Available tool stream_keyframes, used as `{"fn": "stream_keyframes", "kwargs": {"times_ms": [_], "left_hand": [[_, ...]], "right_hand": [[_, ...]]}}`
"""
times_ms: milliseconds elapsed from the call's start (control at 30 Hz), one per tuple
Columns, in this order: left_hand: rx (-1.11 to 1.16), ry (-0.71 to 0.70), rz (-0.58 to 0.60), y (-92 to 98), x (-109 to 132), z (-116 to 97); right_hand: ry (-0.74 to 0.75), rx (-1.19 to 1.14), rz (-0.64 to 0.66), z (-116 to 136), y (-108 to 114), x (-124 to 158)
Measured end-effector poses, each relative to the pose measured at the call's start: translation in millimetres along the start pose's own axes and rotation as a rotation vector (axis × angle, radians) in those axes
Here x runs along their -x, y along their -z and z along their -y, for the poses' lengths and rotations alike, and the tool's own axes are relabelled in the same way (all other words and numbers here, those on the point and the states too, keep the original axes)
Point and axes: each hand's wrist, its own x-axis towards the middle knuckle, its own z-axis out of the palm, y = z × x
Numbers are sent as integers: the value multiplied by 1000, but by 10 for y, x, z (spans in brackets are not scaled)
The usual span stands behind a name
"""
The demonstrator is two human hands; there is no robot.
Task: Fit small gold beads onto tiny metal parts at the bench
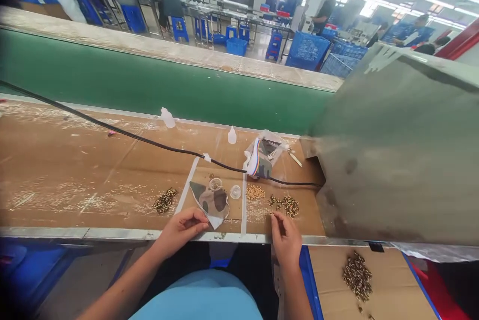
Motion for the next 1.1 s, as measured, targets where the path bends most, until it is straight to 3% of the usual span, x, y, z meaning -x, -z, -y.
{"fn": "stream_keyframes", "kwargs": {"times_ms": [300,533,867,1100], "left_hand": [[-9,-21,-20,-1,-4,25],[-12,-18,-38,-3,-8,12],[11,3,-40,-7,-1,0],[9,-3,-24,0,-6,12]], "right_hand": [[-88,102,-133,-194,181,-111],[-104,91,-112,-222,189,-102],[104,133,-90,-327,78,-95],[-82,60,-132,-333,177,-56]]}}
